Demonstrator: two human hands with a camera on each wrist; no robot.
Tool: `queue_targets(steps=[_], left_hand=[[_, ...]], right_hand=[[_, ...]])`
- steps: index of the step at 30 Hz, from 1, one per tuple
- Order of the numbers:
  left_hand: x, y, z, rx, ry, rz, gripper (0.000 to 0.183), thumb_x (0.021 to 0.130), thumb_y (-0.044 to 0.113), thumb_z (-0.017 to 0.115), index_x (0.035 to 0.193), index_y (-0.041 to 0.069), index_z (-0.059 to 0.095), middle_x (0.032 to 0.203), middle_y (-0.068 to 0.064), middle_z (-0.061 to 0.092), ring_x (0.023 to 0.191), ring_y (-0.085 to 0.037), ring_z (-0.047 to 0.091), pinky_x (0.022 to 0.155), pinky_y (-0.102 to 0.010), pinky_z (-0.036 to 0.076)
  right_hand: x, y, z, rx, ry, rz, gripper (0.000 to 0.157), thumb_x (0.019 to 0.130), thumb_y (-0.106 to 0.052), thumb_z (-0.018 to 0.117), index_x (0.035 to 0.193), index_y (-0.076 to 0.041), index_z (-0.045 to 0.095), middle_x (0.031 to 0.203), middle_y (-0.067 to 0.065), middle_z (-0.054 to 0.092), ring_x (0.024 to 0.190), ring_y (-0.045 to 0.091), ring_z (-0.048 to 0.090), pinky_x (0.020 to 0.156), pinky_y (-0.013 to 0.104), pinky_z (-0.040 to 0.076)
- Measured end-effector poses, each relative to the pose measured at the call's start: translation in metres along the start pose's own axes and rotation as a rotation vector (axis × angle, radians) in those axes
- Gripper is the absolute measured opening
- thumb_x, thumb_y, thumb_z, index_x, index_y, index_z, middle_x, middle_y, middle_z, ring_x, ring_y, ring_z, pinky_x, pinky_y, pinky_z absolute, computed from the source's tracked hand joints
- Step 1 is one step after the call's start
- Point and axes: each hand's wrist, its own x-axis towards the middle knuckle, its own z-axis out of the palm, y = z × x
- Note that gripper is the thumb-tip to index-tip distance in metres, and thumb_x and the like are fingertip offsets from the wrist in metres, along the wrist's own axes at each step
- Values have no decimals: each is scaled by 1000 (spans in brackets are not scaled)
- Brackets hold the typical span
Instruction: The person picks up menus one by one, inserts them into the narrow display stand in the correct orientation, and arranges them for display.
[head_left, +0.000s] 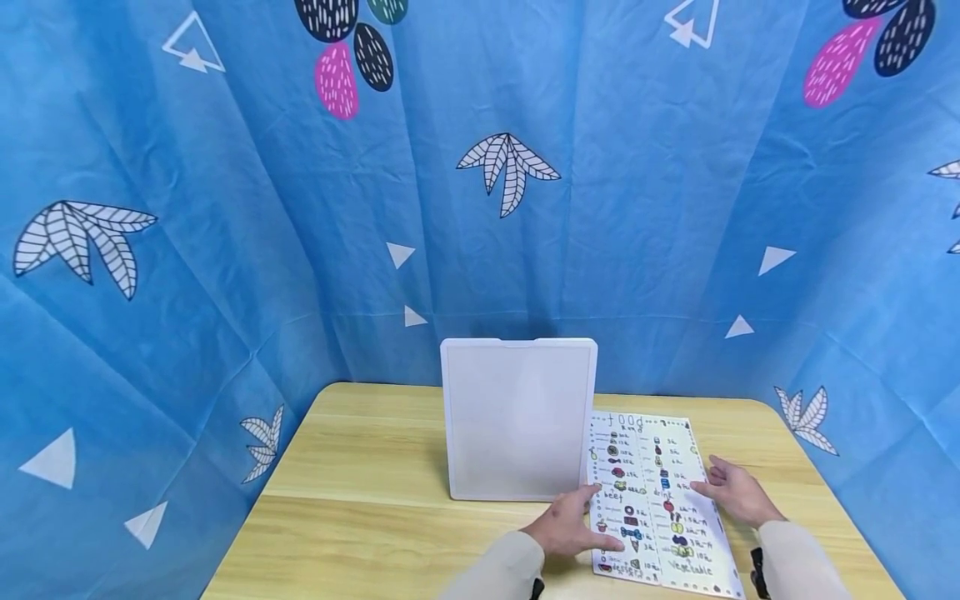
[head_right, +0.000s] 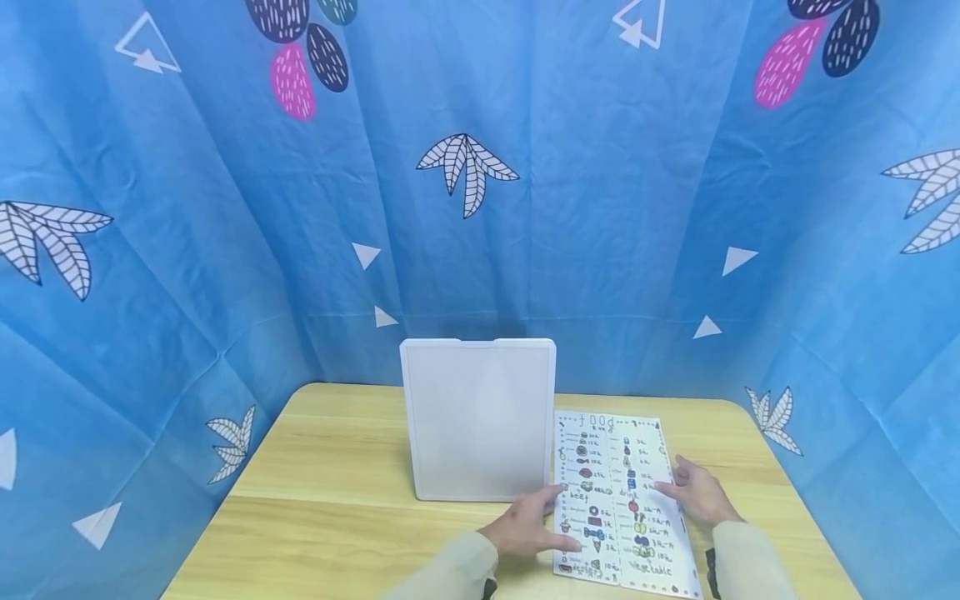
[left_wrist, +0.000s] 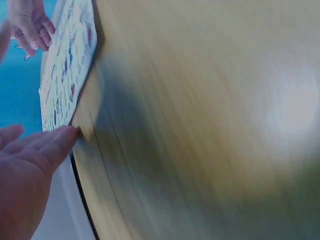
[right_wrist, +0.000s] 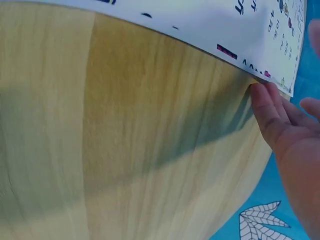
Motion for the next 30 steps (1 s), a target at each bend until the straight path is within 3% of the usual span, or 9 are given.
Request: queue_targets(steps=[5, 10, 15, 20, 30], left_hand=[[1, 0, 7, -179, 81, -20, 71, 77, 15, 86, 139, 3, 53, 129, -11, 64, 116, -20, 63, 98, -29, 50], [3, -1, 11, -295, 165, -40, 58, 78, 0, 82, 131, 1, 59, 119, -10, 67, 105, -19, 66, 91, -29, 54], [7, 2, 9, -451, 225, -28, 48, 77, -10, 76, 123, -5, 62, 108, -8, 66, 97, -20, 66, 80, -23, 56], [7, 6, 7, -518, 258, -35, 44, 77, -13, 75, 119, -6, 64, 101, -5, 65, 90, -17, 65, 70, -23, 57], [10, 13, 5, -509, 356, -71, 45, 72, -13, 79, 114, -3, 65, 95, -2, 63, 78, -9, 63, 67, -20, 55]], right_hand=[[-2, 3, 2, -42, 120, -31, 55, 96, -8, 63, 135, 24, 40, 116, 37, 59, 101, 45, 64, 84, 46, 56], [-6, 3, 0, 85, 148, 19, 36, 99, -2, 56, 126, 21, 52, 103, 24, 66, 85, 24, 67, 68, 30, 58], [-10, 1, -8, 225, 131, 39, 39, 99, -6, 59, 126, 22, 52, 105, 23, 67, 83, 14, 65, 69, 28, 57], [-15, 2, -18, 364, 103, 73, 49, 100, -14, 62, 130, 22, 47, 104, 13, 69, 82, 3, 64, 75, 27, 57], [-22, 6, -29, 560, 120, 81, 55, 100, -16, 63, 134, 23, 42, 94, -12, 66, 82, -1, 64, 78, 23, 57]])
